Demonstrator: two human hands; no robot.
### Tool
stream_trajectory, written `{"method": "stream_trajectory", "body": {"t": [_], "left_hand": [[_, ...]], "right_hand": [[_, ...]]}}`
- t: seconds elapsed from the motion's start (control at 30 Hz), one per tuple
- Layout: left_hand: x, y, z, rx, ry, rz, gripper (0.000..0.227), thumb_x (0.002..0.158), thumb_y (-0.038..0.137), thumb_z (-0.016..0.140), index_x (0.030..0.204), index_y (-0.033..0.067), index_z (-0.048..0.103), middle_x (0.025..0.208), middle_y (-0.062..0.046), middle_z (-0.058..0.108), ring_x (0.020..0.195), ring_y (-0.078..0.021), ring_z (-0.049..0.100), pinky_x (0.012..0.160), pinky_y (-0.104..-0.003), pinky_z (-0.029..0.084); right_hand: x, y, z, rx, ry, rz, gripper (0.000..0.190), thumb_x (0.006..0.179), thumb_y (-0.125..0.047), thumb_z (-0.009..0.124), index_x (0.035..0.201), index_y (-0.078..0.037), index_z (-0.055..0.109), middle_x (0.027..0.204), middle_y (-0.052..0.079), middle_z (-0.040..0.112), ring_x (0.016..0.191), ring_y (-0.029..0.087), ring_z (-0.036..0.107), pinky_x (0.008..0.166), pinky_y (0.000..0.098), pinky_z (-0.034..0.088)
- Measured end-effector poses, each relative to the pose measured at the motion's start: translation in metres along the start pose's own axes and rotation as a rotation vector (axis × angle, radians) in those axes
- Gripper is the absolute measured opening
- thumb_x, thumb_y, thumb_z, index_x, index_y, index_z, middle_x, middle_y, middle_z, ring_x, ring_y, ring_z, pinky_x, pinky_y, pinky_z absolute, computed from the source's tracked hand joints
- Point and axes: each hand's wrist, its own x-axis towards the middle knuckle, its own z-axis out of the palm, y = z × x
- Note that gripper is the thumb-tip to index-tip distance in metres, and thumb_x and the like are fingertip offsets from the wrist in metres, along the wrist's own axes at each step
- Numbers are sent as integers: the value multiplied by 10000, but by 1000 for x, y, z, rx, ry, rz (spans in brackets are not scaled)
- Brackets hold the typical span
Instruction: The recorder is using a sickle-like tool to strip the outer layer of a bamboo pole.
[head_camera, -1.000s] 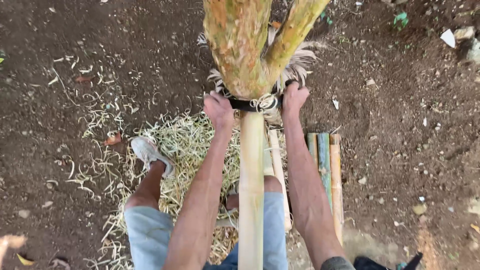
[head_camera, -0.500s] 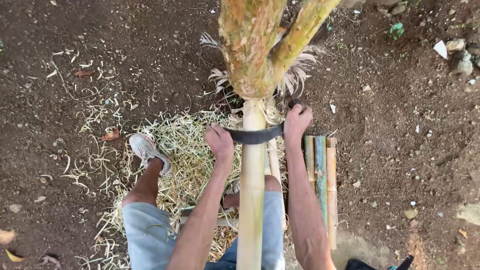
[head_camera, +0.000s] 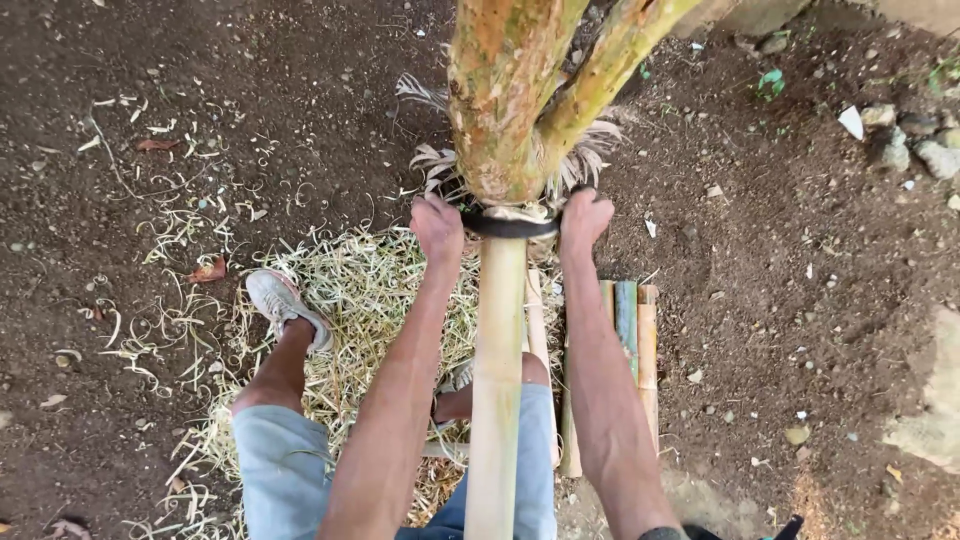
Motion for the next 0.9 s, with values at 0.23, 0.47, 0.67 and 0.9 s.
{"method": "stream_trajectory", "body": {"t": [0.23,0.47,0.67,0.9], "left_hand": [[-61,-3,-40,-62,-61,-203,341,1071,231,389,821,21,488,728,-96,482,582,-194,465,475,-395,416],[-15,-9,-5,-96,-15,-186,336,1074,213,403,811,43,527,708,-78,524,561,-169,463,489,-409,429],[13,-17,15,-15,8,-129,317,1066,197,431,801,34,489,694,-89,552,564,-163,481,504,-378,432],[-44,26,-38,-119,-92,-393,288,1064,218,380,883,38,514,775,-86,527,547,-158,515,362,-320,492]], "right_hand": [[-33,39,-43,-104,27,-154,324,1005,-183,465,1193,73,527,961,174,640,739,171,607,643,314,508],[-24,-13,-12,-133,44,-183,302,991,-202,463,1141,46,545,930,139,607,741,201,606,699,399,541],[14,-1,9,-162,92,-72,271,976,-209,456,1085,29,528,865,112,586,684,167,574,603,343,525],[-52,-14,-27,-134,30,-28,274,986,-210,440,1114,18,521,857,89,540,701,163,520,593,365,476]]}}
